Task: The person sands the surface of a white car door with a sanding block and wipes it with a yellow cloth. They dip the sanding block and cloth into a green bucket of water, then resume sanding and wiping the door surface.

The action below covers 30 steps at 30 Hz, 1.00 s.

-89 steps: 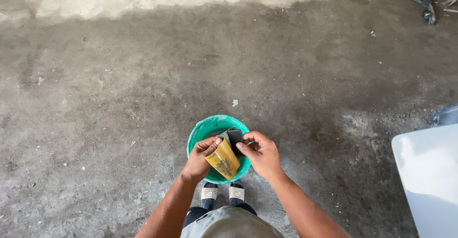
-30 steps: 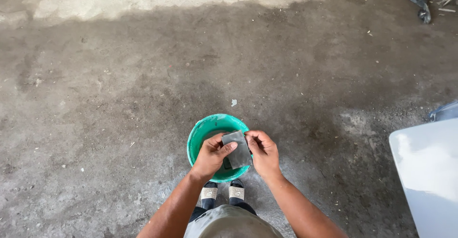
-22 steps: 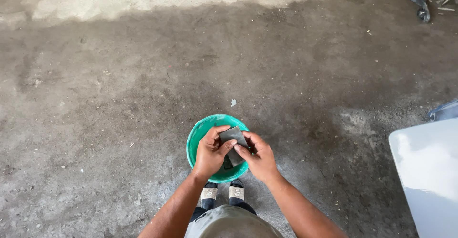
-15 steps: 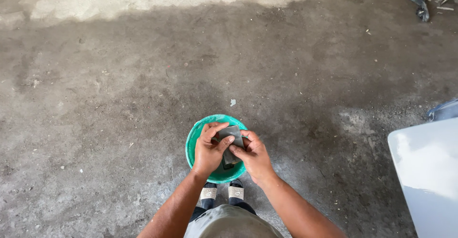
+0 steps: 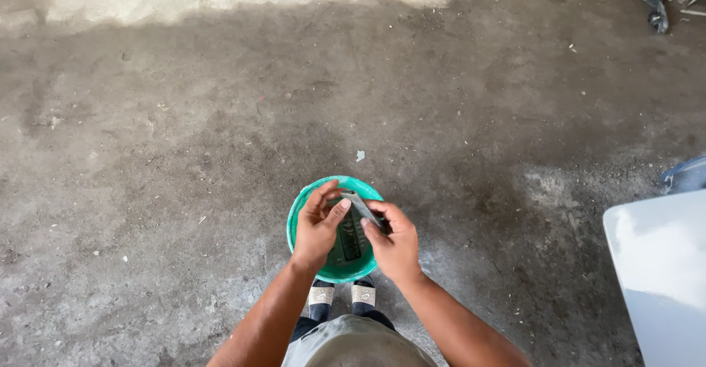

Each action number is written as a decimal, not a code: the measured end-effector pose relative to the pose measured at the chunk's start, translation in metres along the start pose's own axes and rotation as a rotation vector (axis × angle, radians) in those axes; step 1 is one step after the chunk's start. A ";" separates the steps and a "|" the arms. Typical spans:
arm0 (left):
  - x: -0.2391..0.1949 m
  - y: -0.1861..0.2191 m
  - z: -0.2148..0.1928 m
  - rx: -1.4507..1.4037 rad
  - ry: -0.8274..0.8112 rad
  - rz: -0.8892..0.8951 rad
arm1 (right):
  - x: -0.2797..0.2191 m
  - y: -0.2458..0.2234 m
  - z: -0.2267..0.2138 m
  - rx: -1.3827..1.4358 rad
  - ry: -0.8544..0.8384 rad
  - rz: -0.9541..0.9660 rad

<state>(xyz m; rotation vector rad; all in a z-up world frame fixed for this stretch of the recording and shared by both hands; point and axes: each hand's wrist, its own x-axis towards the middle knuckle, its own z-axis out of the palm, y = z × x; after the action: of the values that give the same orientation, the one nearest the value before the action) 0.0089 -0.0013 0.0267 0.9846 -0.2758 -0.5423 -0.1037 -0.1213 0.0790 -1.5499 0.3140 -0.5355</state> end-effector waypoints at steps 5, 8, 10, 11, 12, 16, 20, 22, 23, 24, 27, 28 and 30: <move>-0.011 0.020 0.011 -0.428 -0.028 -0.277 | -0.002 -0.035 0.002 -0.801 0.027 -0.539; -0.005 0.007 0.000 -0.174 -0.077 -0.179 | -0.005 -0.036 0.002 -0.872 -0.099 -0.615; 0.000 -0.019 -0.018 -0.020 -0.011 -0.113 | -0.010 -0.034 0.000 -0.721 -0.128 -0.554; 0.000 -0.012 -0.015 -0.021 -0.012 -0.115 | -0.008 -0.032 -0.001 -0.723 -0.127 -0.552; -0.001 -0.006 -0.011 0.002 -0.005 -0.159 | -0.005 -0.030 -0.002 -0.667 -0.099 -0.464; 0.000 -0.002 -0.011 0.047 -0.012 -0.185 | -0.003 0.001 -0.007 -0.404 -0.067 -0.008; 0.002 -0.002 -0.007 0.232 -0.078 0.021 | 0.002 0.000 -0.005 -0.214 -0.093 0.146; -0.001 0.006 0.003 0.352 -0.031 0.075 | 0.003 0.004 -0.006 -0.165 -0.122 0.042; -0.002 0.009 0.005 0.352 -0.030 0.076 | 0.004 0.009 -0.009 -0.165 -0.123 0.042; -0.002 0.011 0.008 0.407 -0.004 0.072 | 0.005 0.014 -0.011 -0.174 -0.123 0.068; 0.000 0.007 0.007 0.414 0.008 0.060 | 0.008 0.023 -0.020 -0.179 -0.124 0.132; 0.001 0.003 0.004 0.368 -0.004 0.054 | 0.009 0.025 -0.022 -0.174 -0.128 0.169; 0.004 0.002 0.001 0.328 -0.032 0.060 | 0.013 0.008 -0.017 -0.089 -0.139 0.229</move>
<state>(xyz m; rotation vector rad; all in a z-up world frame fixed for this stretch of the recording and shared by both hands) 0.0119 -0.0034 0.0290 1.2816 -0.4305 -0.4664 -0.1005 -0.1433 0.0726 -1.6034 0.4066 -0.2362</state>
